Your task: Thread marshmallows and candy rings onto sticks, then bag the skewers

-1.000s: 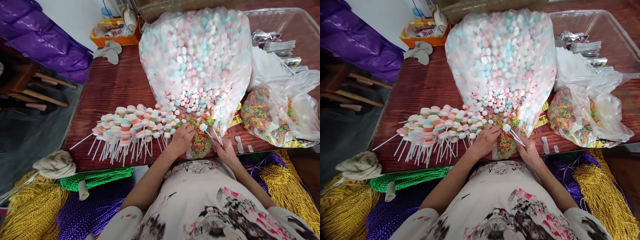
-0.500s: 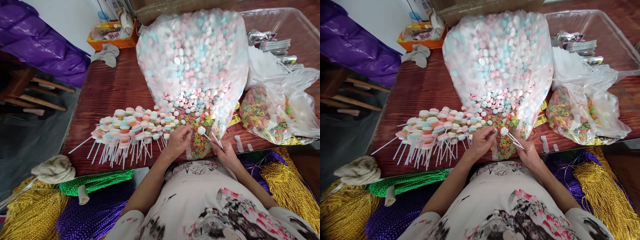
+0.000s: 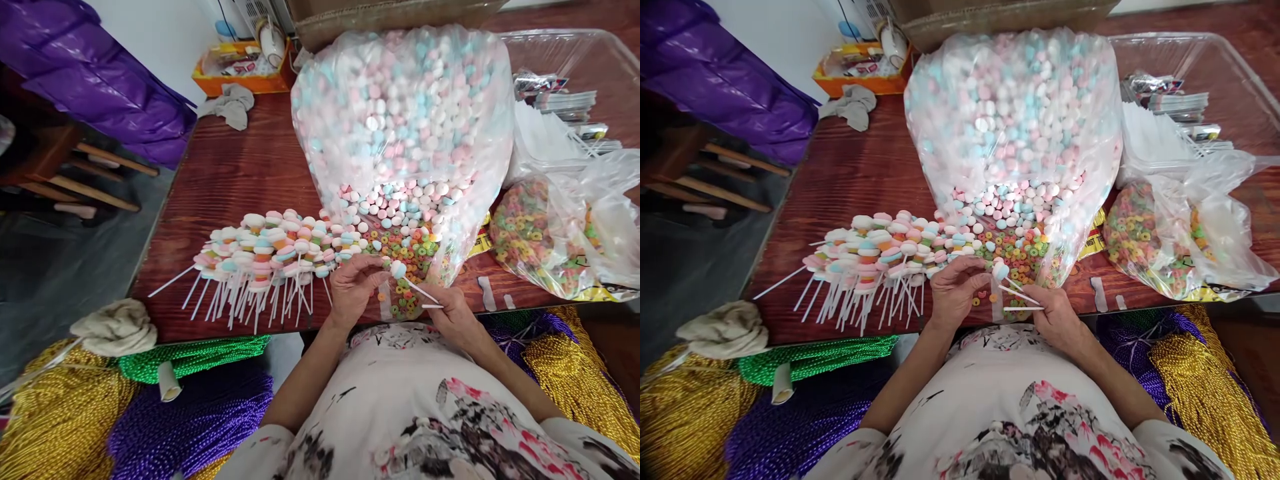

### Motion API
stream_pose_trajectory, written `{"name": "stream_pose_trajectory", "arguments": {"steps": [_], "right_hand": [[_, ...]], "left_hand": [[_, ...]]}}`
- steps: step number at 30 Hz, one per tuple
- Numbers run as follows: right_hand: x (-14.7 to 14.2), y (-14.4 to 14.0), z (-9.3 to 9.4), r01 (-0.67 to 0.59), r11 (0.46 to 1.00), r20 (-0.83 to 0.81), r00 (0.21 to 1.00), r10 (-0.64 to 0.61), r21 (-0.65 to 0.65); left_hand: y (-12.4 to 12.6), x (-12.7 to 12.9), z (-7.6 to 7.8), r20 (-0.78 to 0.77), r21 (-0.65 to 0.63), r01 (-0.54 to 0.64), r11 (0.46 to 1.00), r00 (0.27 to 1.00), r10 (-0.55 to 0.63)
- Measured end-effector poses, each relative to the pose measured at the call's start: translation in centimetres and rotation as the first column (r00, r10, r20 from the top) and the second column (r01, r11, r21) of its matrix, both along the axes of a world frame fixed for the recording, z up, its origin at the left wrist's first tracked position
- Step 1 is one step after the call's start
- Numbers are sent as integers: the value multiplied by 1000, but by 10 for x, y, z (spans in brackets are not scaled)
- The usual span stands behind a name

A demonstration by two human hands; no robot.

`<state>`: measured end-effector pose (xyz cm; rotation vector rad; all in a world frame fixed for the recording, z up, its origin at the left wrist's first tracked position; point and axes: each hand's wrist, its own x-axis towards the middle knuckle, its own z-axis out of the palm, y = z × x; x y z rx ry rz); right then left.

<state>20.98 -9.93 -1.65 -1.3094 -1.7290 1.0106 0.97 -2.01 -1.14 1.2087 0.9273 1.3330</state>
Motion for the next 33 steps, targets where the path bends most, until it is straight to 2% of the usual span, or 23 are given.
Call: {"name": "stream_pose_trajectory", "arguments": {"steps": [2,3,7,10,14,19,22,25,28,31,33], "right_hand": [[3,-1,1,10,999,44,999,-11,31],[5,-2,2,20,999,54,998,-23,45],[9,-6,10,37,997,22,999,-39,64],[4,-7,14,7,997,14,1000,-8,81],[-4,-6,15,14,997,21,1000,-15,82],[-5,-9,16,-7,996,34,999,4,92],[-4,-11,17,-7,998,48,999,4,59],[-4,-12,17,12,998,46,999,-15,57],[-6,-13,16,25,997,50,998,-28,68],[-7,-13,16,29,998,30,999,-31,59],[-7,-13,16,29,998,9,1000,-30,51]], "left_hand": [[1,-2,0,-43,24,-3,1000,999,4],[2,-2,1,-27,-3,-10,1000,1000,10],[5,-2,3,192,-208,16,978,981,24],[5,-1,7,279,-278,91,956,960,-10],[3,1,13,329,-307,121,944,944,-14],[0,3,10,304,-287,66,956,952,26],[-1,2,2,256,-210,25,977,966,30],[-1,1,-2,119,6,-33,999,992,32],[-1,-2,0,-53,194,-14,981,998,25],[-5,-3,4,-140,289,16,957,990,25],[-8,-3,4,-171,287,30,957,985,20]]}}
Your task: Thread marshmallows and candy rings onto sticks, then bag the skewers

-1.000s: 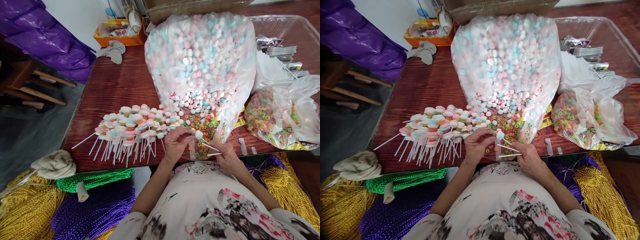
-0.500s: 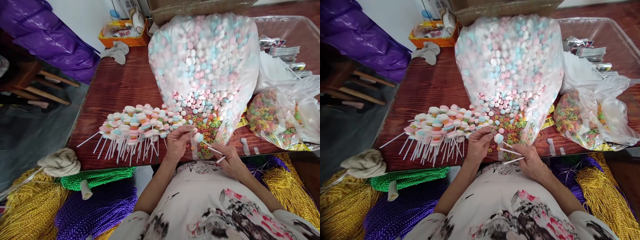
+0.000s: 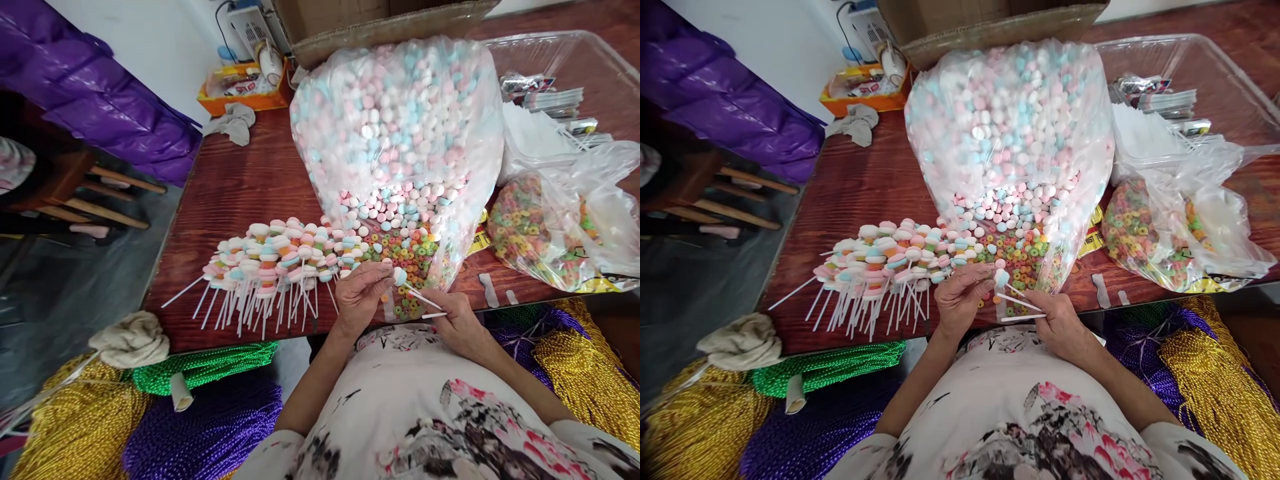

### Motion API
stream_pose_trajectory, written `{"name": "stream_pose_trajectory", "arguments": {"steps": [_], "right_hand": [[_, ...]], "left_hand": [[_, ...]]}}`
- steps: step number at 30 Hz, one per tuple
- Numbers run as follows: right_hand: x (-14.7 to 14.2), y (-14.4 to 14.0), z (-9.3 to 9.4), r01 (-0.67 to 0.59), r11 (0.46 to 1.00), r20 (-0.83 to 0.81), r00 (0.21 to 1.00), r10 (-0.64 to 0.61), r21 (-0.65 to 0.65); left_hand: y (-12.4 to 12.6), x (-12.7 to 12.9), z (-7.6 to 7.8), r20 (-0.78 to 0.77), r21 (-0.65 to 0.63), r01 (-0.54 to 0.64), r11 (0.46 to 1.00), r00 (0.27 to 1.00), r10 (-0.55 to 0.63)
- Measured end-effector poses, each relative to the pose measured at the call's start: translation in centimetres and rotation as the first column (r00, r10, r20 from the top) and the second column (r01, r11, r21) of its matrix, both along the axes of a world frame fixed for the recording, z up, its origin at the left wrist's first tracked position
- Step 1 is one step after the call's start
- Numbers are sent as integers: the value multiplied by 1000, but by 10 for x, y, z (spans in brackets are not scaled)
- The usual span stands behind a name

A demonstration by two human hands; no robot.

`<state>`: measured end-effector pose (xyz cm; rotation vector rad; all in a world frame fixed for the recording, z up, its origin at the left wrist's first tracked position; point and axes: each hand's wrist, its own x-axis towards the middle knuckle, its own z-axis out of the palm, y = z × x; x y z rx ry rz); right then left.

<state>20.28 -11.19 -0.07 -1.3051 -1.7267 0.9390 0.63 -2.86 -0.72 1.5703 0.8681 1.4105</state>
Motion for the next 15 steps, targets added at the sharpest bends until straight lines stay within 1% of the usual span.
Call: {"name": "stream_pose_trajectory", "arguments": {"steps": [1,3,5,7,10,15], "right_hand": [[0,0,0,1,1000,-12,1000,-1,-3],[0,1,-1,-2,1000,-32,1000,2,5],[1,2,-4,-12,999,-28,1000,14,39],[1,2,-7,-27,997,-7,1000,27,78],[1,1,-14,-27,993,30,999,24,116],[2,-3,-23,-22,984,69,998,10,175]], "left_hand": [[-2,0,-1,5,-37,-6,999,1000,6],[-5,2,-2,86,-183,-20,983,996,36],[-7,5,-3,229,-342,5,940,970,78],[-6,9,-2,348,-436,72,897,933,94],[-4,12,2,436,-480,156,863,897,80],[-3,12,5,476,-511,219,831,878,62]]}}
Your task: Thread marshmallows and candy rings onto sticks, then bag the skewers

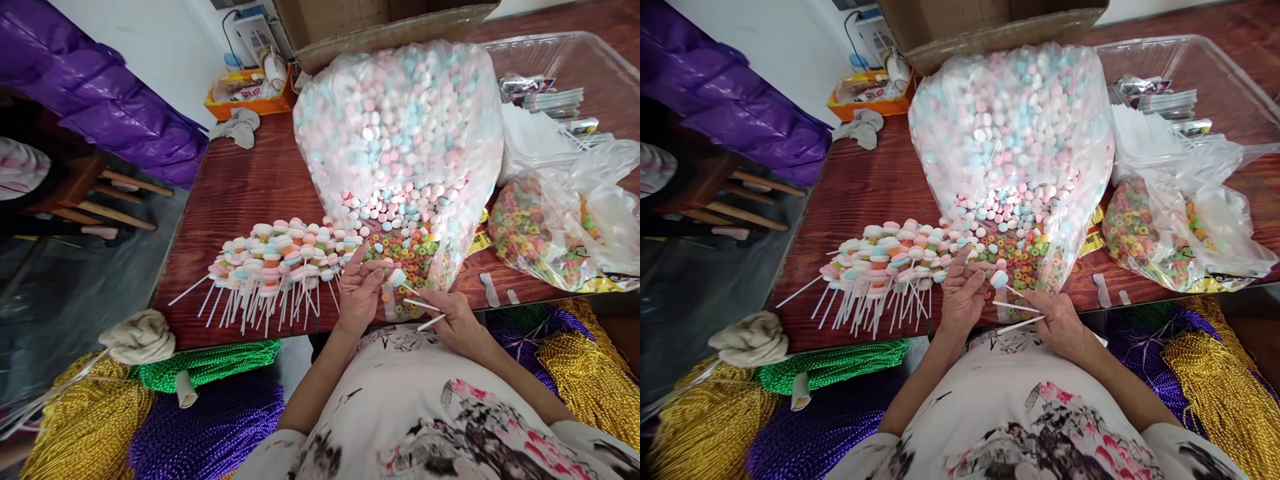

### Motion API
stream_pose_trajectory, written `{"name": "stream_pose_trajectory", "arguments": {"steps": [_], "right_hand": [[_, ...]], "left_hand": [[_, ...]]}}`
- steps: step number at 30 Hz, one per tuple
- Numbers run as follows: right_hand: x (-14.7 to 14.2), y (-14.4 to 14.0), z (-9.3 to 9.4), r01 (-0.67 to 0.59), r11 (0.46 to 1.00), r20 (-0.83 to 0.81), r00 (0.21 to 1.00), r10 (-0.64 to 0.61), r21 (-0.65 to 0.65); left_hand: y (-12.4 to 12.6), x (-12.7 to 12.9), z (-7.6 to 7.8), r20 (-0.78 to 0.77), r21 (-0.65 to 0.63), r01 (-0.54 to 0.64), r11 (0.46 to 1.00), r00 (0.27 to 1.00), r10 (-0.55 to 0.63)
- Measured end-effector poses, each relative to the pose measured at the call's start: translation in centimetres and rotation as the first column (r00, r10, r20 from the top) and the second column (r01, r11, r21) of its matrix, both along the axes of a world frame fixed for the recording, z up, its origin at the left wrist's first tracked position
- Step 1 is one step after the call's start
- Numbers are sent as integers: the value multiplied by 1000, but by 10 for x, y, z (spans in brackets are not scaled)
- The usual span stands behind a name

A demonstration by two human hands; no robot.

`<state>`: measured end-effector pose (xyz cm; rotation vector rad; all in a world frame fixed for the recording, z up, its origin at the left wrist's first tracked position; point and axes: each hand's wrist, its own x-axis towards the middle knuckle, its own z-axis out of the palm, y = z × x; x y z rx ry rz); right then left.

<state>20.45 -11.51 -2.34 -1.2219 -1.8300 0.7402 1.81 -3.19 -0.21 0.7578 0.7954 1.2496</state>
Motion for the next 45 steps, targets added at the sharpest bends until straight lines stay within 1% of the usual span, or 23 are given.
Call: {"name": "stream_pose_trajectory", "arguments": {"steps": [3,7,10,14,18,22,26,29,31,32,33,34,35,36,37,38,39,40,41,42,43,44,45], "right_hand": [[-1,-2,1,-11,1000,-12,1000,11,-26],[-7,-3,9,-2,986,-94,995,-14,-164],[-13,-3,10,7,973,-187,981,-51,-229],[-21,-5,2,-19,942,-340,935,-102,-336],[-27,-6,-7,-54,894,-452,875,-172,-444],[-31,-2,-6,-63,899,-475,864,-168,-432],[-31,6,2,-36,923,-430,891,-143,-382],[-24,15,4,14,942,-383,912,-150,-336],[-14,20,3,112,943,-369,901,-230,-314],[-7,23,1,166,935,-370,886,-281,-313],[0,26,-1,215,923,-376,866,-331,-318],[6,28,-3,255,909,-383,844,-375,-328],[11,30,-5,282,899,-389,827,-405,-335],[15,31,-7,297,893,-394,817,-421,-338],[18,32,-9,302,893,-394,816,-423,-333],[19,32,-11,302,897,-389,822,-416,-322],[20,31,-13,295,905,-380,834,-400,-307],[20,29,-15,281,914,-368,849,-379,-291],[21,28,-17,265,923,-357,864,-356,-279],[21,26,-20,248,929,-349,875,-336,-273],[23,24,-22,234,934,-348,881,-322,-271],[25,23,-24,224,936,-350,883,-313,-272],[27,23,-27,220,936,-352,883,-310,-275]], "left_hand": [[0,-2,-1,3,14,51,999,999,-51],[-1,-3,-5,-5,31,81,996,997,-81],[-4,-3,-8,8,5,91,996,996,-91],[-6,-3,-12,28,-48,63,997,998,-62],[-5,-3,-13,15,-22,61,998,998,-60],[-10,4,-19,-40,37,98,994,995,-97],[-17,11,-23,-84,18,155,988,985,-153],[-6,6,-13,-169,20,175,984,971,-169],[14,-1,-2,-327,79,180,980,934,-145],[27,-4,4,-448,138,190,972,888,-109],[42,-5,9,-585,215,211,954,810,-48],[57,-4,12,-727,288,267,920,687,28],[72,0,15,-852,316,365,876,516,92],[86,6,15,-937,287,458,841,319,146],[98,14,14,-978,208,521,828,119,171],[108,22,12,-984,115,544,831,-53,171],[115,30,9,-972,47,540,841,-170,164],[120,36,5,-960,7,530,848,-234,154],[122,40,2,-952,-15,523,852,-268,147],[122,41,-1,-950,-14,523,852,-273,153],[121,39,-4,-952,5,529,848,-257,166],[121,36,-5,-957,40,531,847,-223,185],[121,31,-7,-963,93,522,848,-169,210]]}}
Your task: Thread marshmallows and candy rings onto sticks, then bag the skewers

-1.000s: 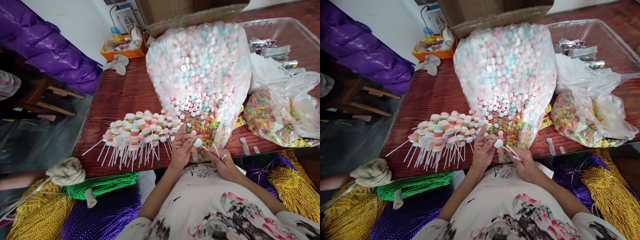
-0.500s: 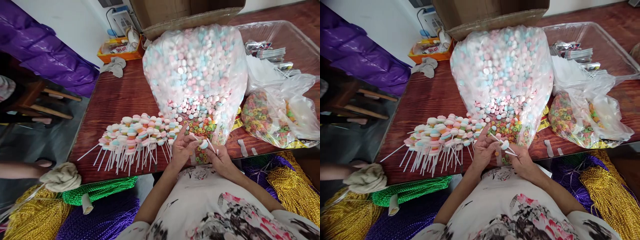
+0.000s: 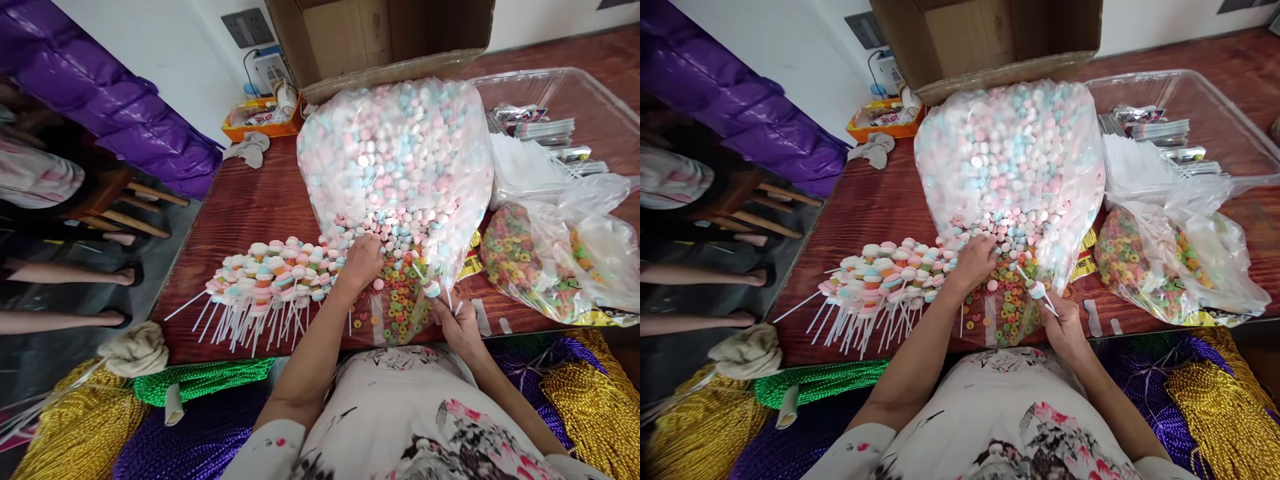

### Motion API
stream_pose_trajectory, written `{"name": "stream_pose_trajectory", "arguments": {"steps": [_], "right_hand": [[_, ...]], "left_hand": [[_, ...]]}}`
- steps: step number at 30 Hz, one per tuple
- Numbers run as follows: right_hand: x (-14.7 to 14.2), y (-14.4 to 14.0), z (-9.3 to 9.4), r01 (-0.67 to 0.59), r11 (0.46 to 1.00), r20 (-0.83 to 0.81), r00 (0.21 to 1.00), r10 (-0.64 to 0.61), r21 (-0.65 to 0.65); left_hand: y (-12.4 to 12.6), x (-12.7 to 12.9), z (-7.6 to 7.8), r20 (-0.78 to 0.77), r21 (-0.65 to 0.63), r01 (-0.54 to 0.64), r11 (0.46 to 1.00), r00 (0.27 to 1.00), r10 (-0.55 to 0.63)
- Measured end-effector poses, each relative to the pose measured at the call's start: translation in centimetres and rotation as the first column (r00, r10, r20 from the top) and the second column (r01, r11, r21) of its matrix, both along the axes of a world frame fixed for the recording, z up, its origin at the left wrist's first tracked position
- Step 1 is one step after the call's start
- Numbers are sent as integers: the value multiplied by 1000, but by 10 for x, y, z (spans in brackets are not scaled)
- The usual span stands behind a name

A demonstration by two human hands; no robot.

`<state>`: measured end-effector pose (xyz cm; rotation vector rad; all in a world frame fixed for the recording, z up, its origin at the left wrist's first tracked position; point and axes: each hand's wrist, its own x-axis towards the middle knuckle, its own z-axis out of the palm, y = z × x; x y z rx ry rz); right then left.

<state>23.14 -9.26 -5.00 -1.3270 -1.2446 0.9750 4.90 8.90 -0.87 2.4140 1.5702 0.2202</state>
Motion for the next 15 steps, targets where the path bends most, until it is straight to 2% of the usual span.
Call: {"name": "stream_pose_trajectory", "arguments": {"steps": [2,4,11,15], "right_hand": [[4,1,-3,7,1000,-3,1000,-7,-2],[4,4,-3,13,1000,1,1000,-13,3],[-8,9,8,-72,995,96,993,66,63],[-9,8,7,-79,995,100,992,74,55]], "left_hand": [[5,-9,-2,140,68,-39,997,990,29],[14,-13,-4,202,95,-64,993,978,44],[36,-3,-19,109,31,65,997,992,-69],[37,-3,-21,115,31,28,999,993,-31]]}}
